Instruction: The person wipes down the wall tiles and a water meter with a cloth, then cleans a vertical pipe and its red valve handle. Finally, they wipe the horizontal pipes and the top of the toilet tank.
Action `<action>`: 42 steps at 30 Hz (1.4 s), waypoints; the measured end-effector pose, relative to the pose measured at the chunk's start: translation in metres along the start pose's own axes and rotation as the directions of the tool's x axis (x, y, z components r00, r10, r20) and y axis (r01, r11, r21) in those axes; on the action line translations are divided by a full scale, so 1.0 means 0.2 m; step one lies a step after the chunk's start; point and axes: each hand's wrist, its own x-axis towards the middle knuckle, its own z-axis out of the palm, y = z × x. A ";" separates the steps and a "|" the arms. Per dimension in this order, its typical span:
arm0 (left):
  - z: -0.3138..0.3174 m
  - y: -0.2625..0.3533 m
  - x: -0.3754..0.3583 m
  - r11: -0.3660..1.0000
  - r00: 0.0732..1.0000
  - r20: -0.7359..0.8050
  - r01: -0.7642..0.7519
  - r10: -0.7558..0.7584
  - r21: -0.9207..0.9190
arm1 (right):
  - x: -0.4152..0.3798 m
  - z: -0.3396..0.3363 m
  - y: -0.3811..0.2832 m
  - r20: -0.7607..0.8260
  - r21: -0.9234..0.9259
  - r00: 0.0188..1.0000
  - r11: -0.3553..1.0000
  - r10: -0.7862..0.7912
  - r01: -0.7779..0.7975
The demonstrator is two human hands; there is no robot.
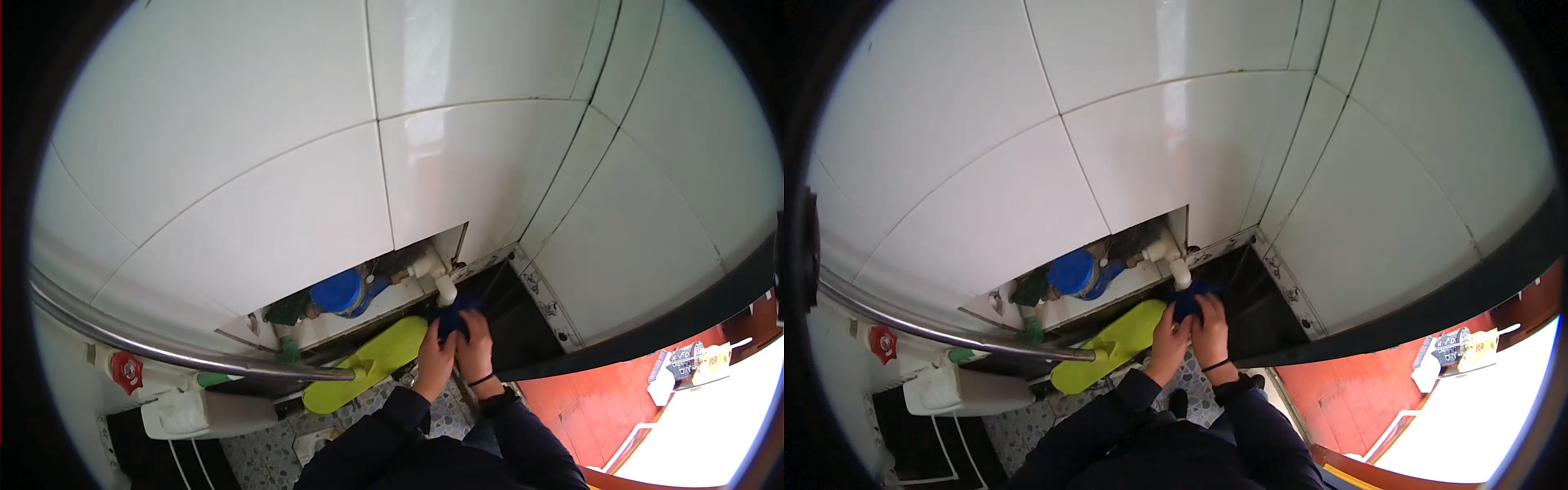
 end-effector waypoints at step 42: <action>0.60 1.35 0.00 0.551 0.541 0.106 -0.811 0.834 -0.195 | 0.30 -1.41 -0.85 -0.049 -0.694 0.942 0.690 -0.331 0.206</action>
